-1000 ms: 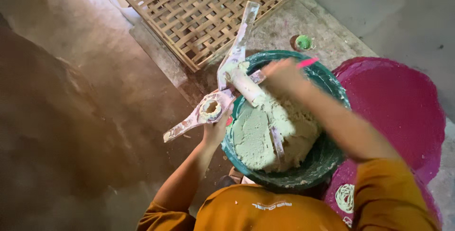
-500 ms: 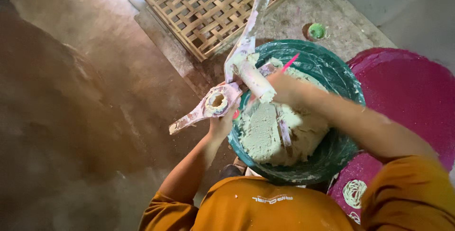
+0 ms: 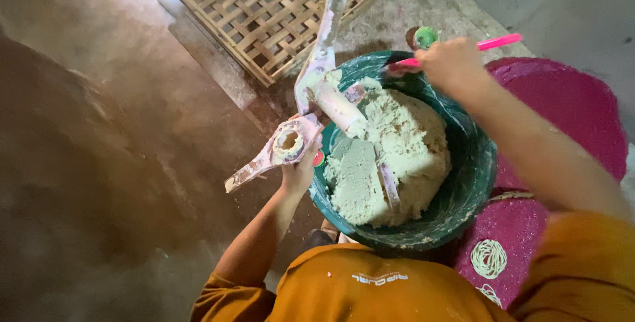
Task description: The person uses a manual noodle press to extrude dough into spiral shapes onto a pink tray. They repeatedly load dough into the press, squeeze it, and arrange the formed noodles. The tray is then placed into a steamer pot and covered.
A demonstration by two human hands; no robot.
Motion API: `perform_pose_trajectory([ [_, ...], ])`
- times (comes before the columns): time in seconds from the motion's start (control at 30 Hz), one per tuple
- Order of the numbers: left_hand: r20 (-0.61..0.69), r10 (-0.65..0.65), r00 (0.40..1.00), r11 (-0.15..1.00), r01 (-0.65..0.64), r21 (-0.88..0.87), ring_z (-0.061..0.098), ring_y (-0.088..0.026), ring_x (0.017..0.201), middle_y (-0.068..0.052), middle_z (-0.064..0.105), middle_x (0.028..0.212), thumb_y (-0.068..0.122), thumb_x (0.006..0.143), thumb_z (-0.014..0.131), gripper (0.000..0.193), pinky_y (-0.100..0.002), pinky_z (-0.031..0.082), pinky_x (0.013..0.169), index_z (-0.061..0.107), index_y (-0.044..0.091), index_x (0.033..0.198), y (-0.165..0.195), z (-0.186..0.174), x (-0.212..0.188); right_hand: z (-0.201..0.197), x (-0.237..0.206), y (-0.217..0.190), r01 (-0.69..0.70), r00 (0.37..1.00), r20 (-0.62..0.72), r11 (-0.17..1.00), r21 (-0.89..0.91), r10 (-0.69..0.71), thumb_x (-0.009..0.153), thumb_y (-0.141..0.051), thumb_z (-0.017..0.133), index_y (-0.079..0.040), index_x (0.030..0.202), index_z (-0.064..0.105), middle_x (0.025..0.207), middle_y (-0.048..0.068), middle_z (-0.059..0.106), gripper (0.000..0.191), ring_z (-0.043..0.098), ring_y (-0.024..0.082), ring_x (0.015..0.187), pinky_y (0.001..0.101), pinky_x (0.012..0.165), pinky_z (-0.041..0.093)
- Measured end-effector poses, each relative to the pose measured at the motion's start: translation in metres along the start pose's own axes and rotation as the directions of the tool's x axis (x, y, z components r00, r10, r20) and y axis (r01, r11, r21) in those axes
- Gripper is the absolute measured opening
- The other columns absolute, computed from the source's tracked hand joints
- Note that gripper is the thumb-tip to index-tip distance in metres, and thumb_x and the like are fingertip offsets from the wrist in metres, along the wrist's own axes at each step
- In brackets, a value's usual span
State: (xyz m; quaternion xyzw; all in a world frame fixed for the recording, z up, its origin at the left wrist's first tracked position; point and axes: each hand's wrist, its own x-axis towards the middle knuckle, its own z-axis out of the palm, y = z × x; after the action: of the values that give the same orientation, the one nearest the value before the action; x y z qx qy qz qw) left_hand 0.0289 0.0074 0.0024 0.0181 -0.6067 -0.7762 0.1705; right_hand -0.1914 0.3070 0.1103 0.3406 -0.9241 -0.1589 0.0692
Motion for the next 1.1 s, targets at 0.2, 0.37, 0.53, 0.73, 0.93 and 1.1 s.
perform_pose_trajectory([
  [0.2,-0.016,0.004,1.0,0.997,-0.003,0.079,0.065,-0.013,0.095,-0.004,0.067,0.114,0.007,0.099,0.07,0.033,-0.029,0.056,0.081,0.061,0.0,0.13,-0.031,-0.005,-0.007,0.032,0.036,-0.12,0.342,0.939,0.038,0.94,0.01,-0.342,0.071,-0.02,0.07,-0.015,0.07,0.071,0.067,0.01,0.068,0.005,0.072,0.03,0.064,0.045,0.055,0.056],
  [0.37,-0.066,-0.003,0.998,1.0,0.004,0.013,0.066,-0.012,0.093,-0.002,0.068,0.11,0.005,0.096,0.068,0.032,-0.029,0.058,0.081,0.06,0.002,0.127,-0.045,-0.003,-0.007,-0.005,-0.034,-0.133,0.613,0.788,-0.065,0.77,0.179,-0.612,0.071,-0.017,0.071,-0.014,0.058,0.07,0.06,0.01,0.066,0.014,0.07,0.031,0.064,0.0457,0.06,0.056],
  [0.53,-0.021,0.082,0.996,0.996,-0.082,0.04,0.063,-0.01,0.097,-0.001,0.065,0.111,0.005,0.097,0.069,0.031,-0.028,0.054,0.084,0.06,0.002,0.126,-0.027,0.007,-0.002,-0.082,-0.123,-0.027,-0.076,0.997,0.023,0.997,-0.022,0.077,0.091,-0.021,0.064,-0.014,0.086,0.075,0.077,0.01,0.07,0.014,0.072,0.029,0.068,0.0423,0.055,0.056],
  [0.73,0.025,0.11,0.994,0.987,-0.112,0.116,0.061,-0.011,0.094,-0.001,0.065,0.105,0.007,0.1,0.073,0.019,-0.027,0.051,0.083,0.065,0.001,0.117,0.007,0.017,-0.007,-0.025,-0.18,-0.043,-0.211,0.954,0.167,0.955,-0.21,0.248,0.08,-0.025,0.063,-0.016,0.08,0.078,0.093,0.008,0.072,0.017,0.07,0.027,0.088,0.044,0.068,0.055],
  [0.93,-0.04,0.181,0.983,0.982,-0.178,0.068,0.061,-0.009,0.089,0.001,0.066,0.099,0.009,0.095,0.075,0.022,-0.025,0.052,0.081,0.063,0.002,0.112,0.022,0.025,-0.012,-0.031,-0.17,-0.134,-0.187,0.884,0.461,0.962,0.197,0.077,0.096,-0.038,0.058,-0.023,0.116,0.07,0.105,0.012,0.07,0.028,0.066,0.032,0.1,0.0484,0.084,0.054],
  [1.1,-0.098,0.306,0.947,0.944,-0.289,0.157,0.062,-0.009,0.088,-0.001,0.066,0.098,0.009,0.09,0.08,0.024,-0.025,0.053,0.08,0.065,0.001,0.107,0.017,0.021,-0.015,-0.052,-0.165,-0.164,-0.512,0.808,0.541,0.73,0.452,0.232,0.09,-0.03,0.061,-0.014,0.121,0.063,0.107,0.017,0.071,0.035,0.072,0.035,0.097,0.0496,0.082,0.058],
])
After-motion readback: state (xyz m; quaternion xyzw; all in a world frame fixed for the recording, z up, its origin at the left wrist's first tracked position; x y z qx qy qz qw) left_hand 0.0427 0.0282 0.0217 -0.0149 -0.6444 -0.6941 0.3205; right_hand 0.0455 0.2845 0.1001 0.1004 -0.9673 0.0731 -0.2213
